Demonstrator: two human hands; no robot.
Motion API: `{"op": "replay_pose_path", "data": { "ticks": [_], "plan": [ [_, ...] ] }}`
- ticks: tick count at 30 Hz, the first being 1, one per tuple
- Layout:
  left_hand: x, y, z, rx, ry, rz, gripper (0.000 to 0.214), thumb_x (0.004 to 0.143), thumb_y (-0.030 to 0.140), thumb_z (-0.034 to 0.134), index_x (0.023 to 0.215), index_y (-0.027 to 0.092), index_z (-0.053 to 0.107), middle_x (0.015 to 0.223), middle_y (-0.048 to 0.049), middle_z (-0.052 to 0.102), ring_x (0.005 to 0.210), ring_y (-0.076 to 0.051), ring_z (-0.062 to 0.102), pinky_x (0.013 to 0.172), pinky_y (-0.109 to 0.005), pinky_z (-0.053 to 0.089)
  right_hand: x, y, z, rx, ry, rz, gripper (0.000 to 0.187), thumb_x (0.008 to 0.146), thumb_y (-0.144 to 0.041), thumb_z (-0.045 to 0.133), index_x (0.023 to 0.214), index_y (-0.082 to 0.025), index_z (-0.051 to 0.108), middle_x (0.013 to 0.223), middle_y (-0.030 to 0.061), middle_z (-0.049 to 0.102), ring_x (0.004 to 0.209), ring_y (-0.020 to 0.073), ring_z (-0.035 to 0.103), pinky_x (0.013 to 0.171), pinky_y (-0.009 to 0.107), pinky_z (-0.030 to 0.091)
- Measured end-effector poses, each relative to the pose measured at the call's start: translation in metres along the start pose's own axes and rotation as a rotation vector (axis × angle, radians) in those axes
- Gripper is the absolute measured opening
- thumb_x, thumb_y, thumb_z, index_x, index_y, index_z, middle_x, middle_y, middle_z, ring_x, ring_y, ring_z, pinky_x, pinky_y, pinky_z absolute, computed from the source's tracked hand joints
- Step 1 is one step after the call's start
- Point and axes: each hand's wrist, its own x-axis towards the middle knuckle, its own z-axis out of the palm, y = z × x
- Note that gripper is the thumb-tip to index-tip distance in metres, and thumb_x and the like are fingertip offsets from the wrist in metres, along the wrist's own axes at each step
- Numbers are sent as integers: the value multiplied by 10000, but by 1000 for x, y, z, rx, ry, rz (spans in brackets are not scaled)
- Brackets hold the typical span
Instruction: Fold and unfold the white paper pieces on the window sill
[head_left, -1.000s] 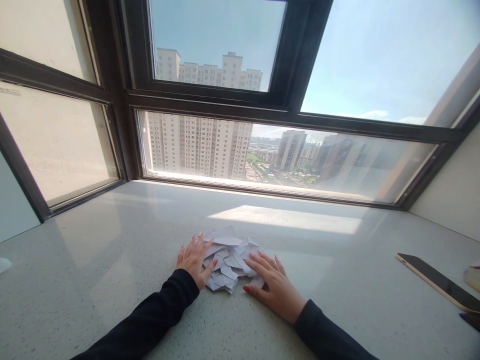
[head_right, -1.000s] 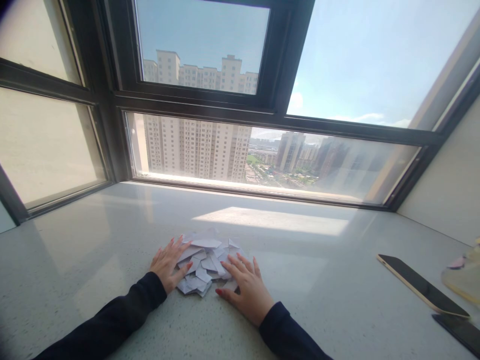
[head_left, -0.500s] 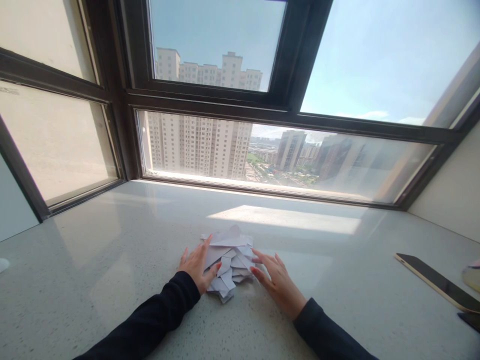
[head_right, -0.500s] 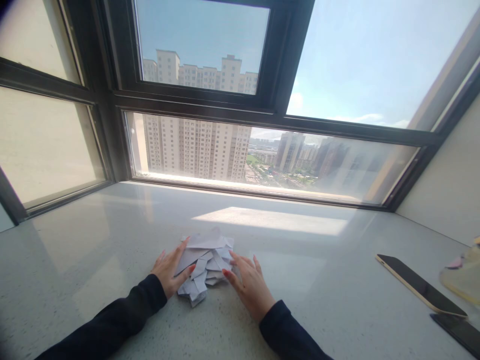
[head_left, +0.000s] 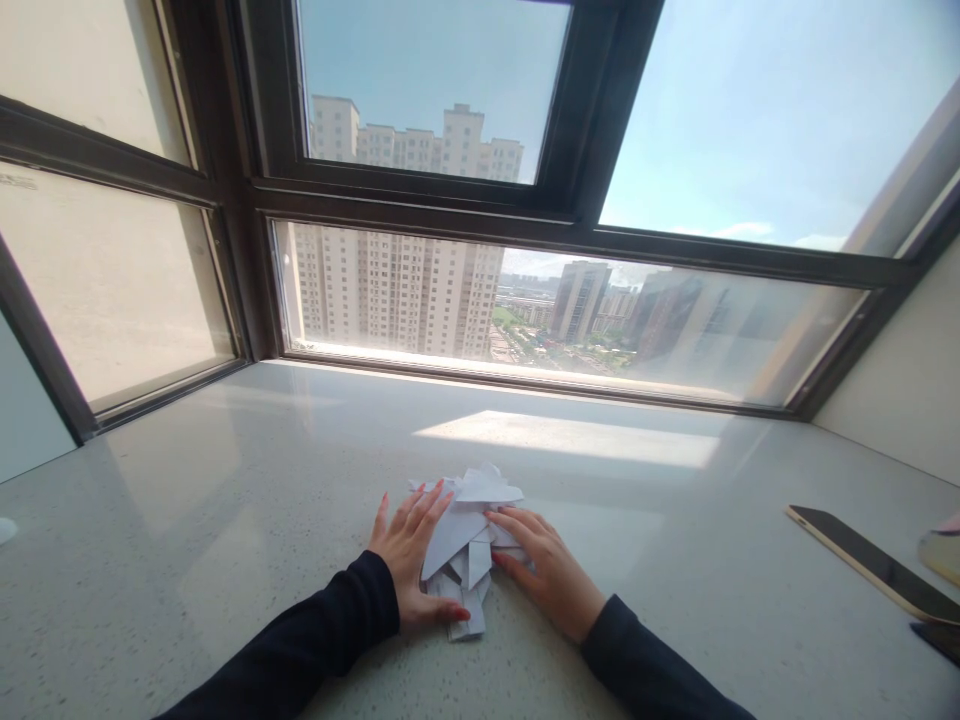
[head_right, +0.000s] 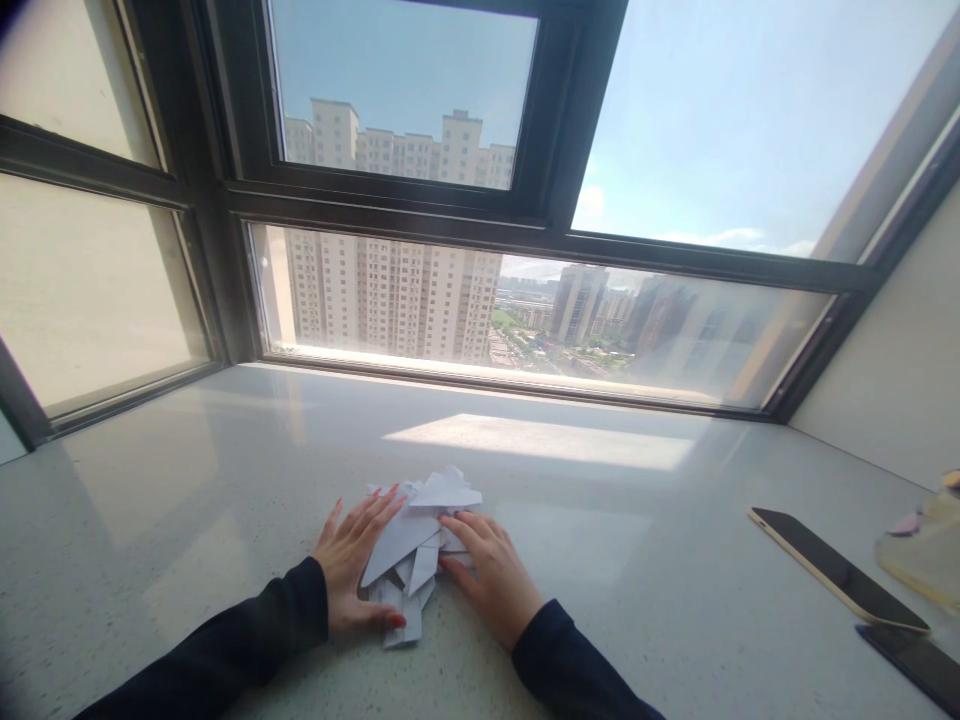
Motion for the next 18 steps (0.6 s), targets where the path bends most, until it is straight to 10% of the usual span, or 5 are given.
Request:
{"op": "replay_pose_path", "data": {
  "ticks": [6,10,14,18],
  "plan": [
    [7,-12,-3,93,58,-275,652,687,349,489,1289,241,264,1376,-63,249,1240,-281,206,980,-528,92,2,15,-1,-68,293,147,333,810,-373,403,1058,-182,519,1070,97,566,1028,222,485,884,406,360],
    [8,-12,-7,119,169,-297,616,658,98,391,1252,253,336,1350,-26,314,1232,-223,252,997,-466,153,1,13,4,-104,178,176,493,809,-464,355,1207,-176,402,1202,107,494,1149,250,385,951,479,262],
    [7,-7,-5,45,20,-208,534,680,219,432,1213,212,412,1317,-72,367,1200,-246,318,984,-453,212,-1,-2,0,-115,-14,101,418,818,-492,323,1138,-276,482,1131,50,566,1104,256,438,956,587,101],
    [5,-5,-3,19,-71,-161,710,680,598,390,1257,186,360,1349,-125,289,1225,-335,232,958,-574,127,0,-14,-12,-99,84,38,280,847,-401,341,872,-318,607,937,-20,644,1000,194,508,981,548,12]
  ]
}}
